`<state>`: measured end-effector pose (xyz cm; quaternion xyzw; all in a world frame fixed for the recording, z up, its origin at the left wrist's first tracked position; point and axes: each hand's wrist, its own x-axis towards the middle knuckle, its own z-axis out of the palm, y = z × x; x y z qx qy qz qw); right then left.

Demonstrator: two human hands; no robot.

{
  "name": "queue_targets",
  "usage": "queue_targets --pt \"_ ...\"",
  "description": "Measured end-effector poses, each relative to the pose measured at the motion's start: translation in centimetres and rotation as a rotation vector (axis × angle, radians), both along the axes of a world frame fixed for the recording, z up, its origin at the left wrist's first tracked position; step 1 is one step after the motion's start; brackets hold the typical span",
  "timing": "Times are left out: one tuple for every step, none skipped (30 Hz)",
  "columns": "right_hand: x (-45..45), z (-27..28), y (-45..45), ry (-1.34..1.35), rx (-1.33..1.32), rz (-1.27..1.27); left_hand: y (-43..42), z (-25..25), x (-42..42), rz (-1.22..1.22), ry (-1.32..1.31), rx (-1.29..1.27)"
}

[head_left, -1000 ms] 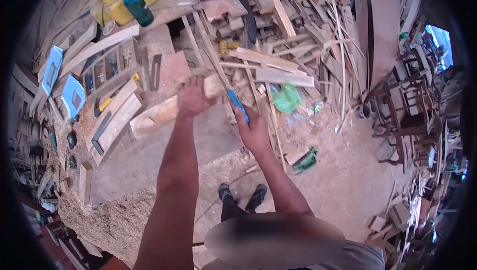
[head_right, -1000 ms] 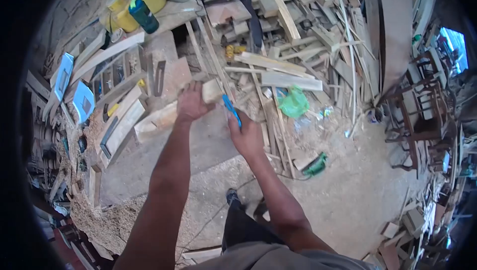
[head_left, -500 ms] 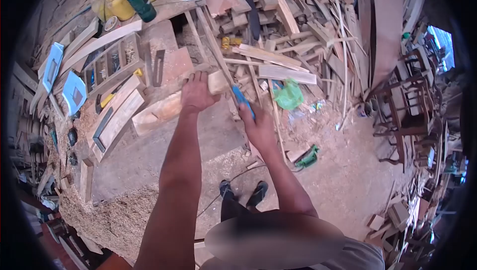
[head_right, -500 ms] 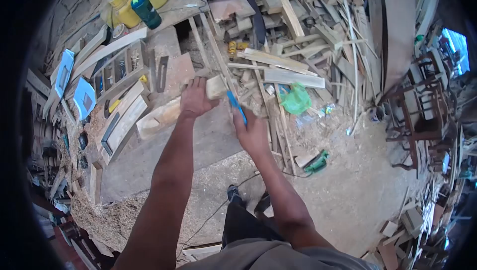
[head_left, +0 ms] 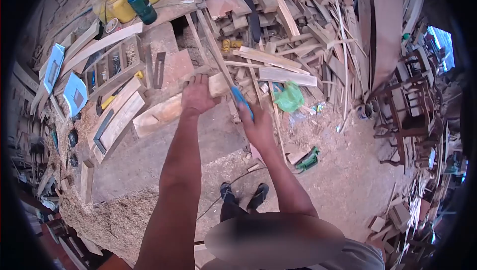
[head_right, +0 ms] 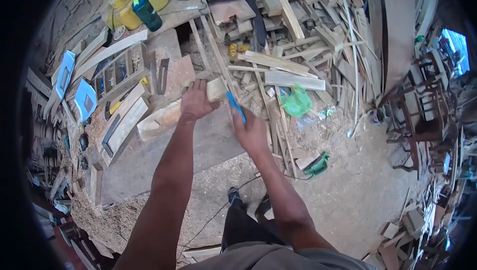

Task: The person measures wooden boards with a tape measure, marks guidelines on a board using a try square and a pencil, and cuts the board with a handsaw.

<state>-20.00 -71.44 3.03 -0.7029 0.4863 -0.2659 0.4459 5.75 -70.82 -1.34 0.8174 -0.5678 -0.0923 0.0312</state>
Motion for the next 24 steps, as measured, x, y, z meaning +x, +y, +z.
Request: queue_targets --pt "-2.1 0.1 1.9 -0.053 -0.064 -0.026 -0.6 0.3 0.4 0.005 -0.016 -0.018" --pt "-6.1 3.3 4.2 0.135 0.223 0.022 -1.4 0.5 0.9 0.017 -0.033 -0.036" --pt "-9.6 2.2 7.5 -0.025 0.011 0.004 -1.4 0.4 1.0 0.019 -0.026 -0.035" --pt "-13.1 3.3 10.2 0.096 0.156 0.013 -1.2 0.3 0.9 0.019 -0.027 -0.028" --pt "-14.0 3.9 11.7 0.053 0.170 -0.010 -1.3 0.3 0.9 0.019 -0.033 -0.037" --pt "-13.9 3.9 12.1 0.007 0.184 -0.031 -1.5 0.5 1.0 0.021 -0.045 -0.047" --pt "-12.6 2.5 10.9 0.035 0.083 -0.008 -1.4 0.5 1.0 0.019 -0.044 -0.054" --pt "-9.8 0.1 8.3 0.010 0.057 0.011 -1.6 0.6 1.5 0.020 -0.056 -0.051" --pt "-5.9 -1.8 5.1 -0.009 0.033 0.031 -1.7 0.4 1.8 0.017 -0.042 -0.074" --pt "-1.5 -2.5 1.9 0.014 0.079 -0.008 -1.4 0.0 1.2 0.009 -0.017 -0.092" --pt "2.4 -2.7 -1.7 -0.062 -0.008 0.018 -1.5 0.0 1.0 0.007 -0.016 -0.097" --pt "3.7 -2.3 -2.7 -0.064 -0.017 0.017 -1.6 0.2 1.1 0.007 -0.026 -0.102" --pt "4.1 -1.8 -2.7 -0.074 -0.035 0.011 -1.2 0.0 1.2 0.003 -0.027 -0.092" --pt "2.9 -1.2 -1.6 -0.065 -0.037 0.001 -1.0 -0.4 1.2 0.002 -0.016 -0.077" --pt "-0.5 -0.8 1.0 -0.004 0.023 -0.001 -1.3 -0.7 1.4 0.000 -0.010 -0.074" --pt "-4.5 -0.4 3.4 0.037 0.051 0.010 -1.4 -0.2 1.2 0.003 -0.040 -0.058" --pt "-8.2 0.2 6.7 -0.043 -0.027 -0.008 -1.4 -0.1 0.9 0.002 -0.032 -0.059" --pt "-12.2 1.7 9.6 0.106 0.130 0.015 -1.3 -0.1 0.8 -0.001 -0.036 -0.057" --pt "-14.9 2.2 12.5 0.050 0.167 -0.010 -1.5 -0.1 1.1 0.002 -0.047 -0.058" --pt "-16.0 2.3 13.9 -0.008 0.204 -0.032 -1.6 -0.2 1.1 0.008 -0.051 -0.056" --pt "-15.1 1.8 13.0 -0.015 0.179 -0.017 -1.7 -0.2 1.1 0.009 -0.061 -0.059" --pt "-13.6 1.2 11.7 -0.023 0.158 -0.007 -1.6 -0.2 1.1 0.004 -0.072 -0.058" --pt "-10.5 -0.3 8.8 0.037 0.091 0.022 -1.5 -0.1 1.4 0.004 -0.086 -0.051" --pt "-6.2 -2.3 5.6 0.026 0.073 0.000 -1.5 0.0 1.4 0.006 -0.080 -0.046"
